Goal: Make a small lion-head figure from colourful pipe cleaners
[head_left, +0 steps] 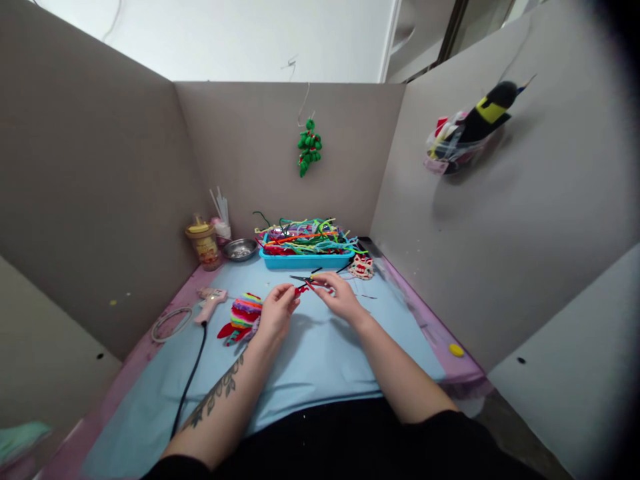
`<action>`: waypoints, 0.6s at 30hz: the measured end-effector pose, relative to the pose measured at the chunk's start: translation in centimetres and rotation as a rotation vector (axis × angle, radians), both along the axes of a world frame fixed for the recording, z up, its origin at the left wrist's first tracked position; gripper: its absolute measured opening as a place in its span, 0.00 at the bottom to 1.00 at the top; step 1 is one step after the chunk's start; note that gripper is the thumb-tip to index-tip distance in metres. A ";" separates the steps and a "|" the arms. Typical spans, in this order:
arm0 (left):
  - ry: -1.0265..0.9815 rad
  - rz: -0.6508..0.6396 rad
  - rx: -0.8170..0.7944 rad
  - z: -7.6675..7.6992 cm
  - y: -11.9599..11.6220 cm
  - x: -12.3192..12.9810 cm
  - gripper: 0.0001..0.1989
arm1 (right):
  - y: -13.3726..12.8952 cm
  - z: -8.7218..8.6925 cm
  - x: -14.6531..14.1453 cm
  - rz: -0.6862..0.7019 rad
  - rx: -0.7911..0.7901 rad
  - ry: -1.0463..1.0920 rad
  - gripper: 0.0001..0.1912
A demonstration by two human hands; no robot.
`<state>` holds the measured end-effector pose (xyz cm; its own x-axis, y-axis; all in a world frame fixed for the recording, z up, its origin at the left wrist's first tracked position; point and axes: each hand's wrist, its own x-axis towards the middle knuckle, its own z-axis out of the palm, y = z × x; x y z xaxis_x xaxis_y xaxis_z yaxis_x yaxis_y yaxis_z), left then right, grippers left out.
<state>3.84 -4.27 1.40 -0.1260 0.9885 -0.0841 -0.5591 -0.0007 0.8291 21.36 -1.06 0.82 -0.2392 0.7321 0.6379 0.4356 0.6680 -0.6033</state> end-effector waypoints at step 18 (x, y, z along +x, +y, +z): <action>0.714 -0.044 0.431 -0.2 -1.1 -0.4 0.10 | -1.0 0.2 -1.6 0.118 -0.196 0.213 0.08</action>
